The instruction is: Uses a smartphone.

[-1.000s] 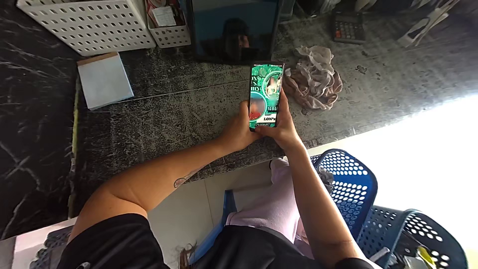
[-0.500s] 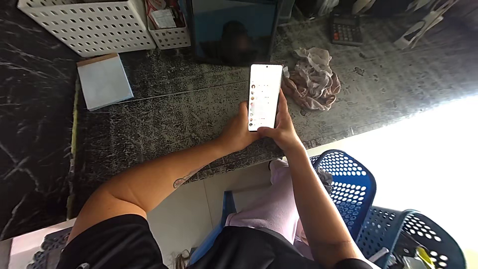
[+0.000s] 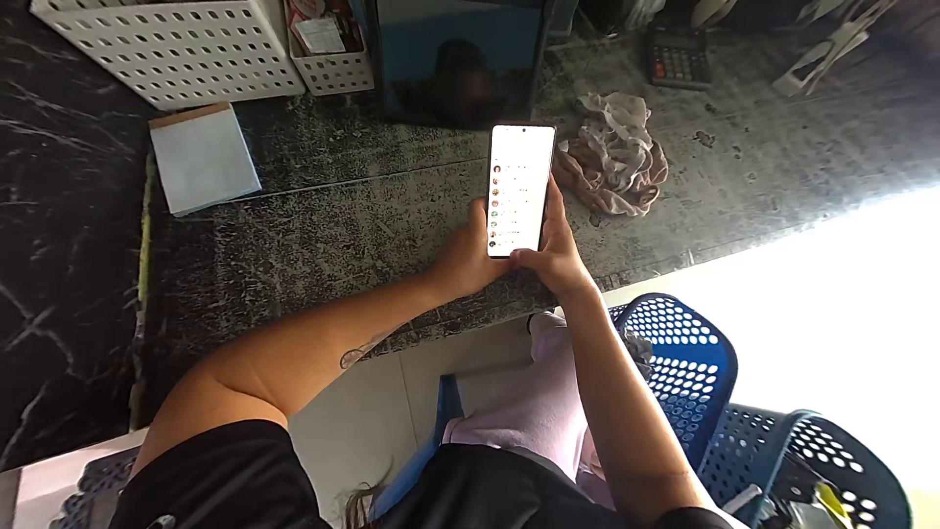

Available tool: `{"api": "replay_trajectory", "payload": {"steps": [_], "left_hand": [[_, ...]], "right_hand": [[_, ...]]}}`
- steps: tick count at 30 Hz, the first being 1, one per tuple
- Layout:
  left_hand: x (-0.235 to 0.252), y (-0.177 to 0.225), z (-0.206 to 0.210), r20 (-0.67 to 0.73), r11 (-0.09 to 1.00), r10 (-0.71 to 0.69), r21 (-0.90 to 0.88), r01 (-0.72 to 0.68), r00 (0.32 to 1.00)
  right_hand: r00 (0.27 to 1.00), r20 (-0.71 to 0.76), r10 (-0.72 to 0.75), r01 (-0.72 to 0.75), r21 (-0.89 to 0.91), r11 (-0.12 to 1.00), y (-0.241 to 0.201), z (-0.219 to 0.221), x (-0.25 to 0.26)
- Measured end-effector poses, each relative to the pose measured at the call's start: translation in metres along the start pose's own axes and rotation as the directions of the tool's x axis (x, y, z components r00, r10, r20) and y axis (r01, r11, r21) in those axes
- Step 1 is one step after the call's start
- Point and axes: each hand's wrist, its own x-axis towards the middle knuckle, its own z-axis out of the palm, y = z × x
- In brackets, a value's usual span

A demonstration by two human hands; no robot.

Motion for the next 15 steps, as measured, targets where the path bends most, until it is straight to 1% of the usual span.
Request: {"api": "replay_trajectory", "payload": {"steps": [3,7,12,15], "left_hand": [[0.0,0.0,-0.001,0.006,1.0,-0.008,0.004,0.008,1.0],[0.0,0.001,-0.001,0.019,1.0,-0.02,-0.01,0.02,1.0],[0.0,0.009,-0.003,0.046,0.996,-0.089,0.03,0.088,0.995],[-0.001,0.011,-0.003,0.074,0.99,-0.118,0.085,0.112,0.99]], "right_hand": [[1.0,0.0,0.001,-0.001,-0.001,1.0,0.0,-0.001,0.0],[1.0,-0.006,-0.006,0.006,0.082,0.997,0.003,-0.001,-0.001],[0.995,-0.095,0.036,-0.022,0.146,0.989,0.001,0.001,-0.003],[0.991,-0.126,0.045,-0.027,0.138,0.99,0.001,0.001,-0.004]]}}
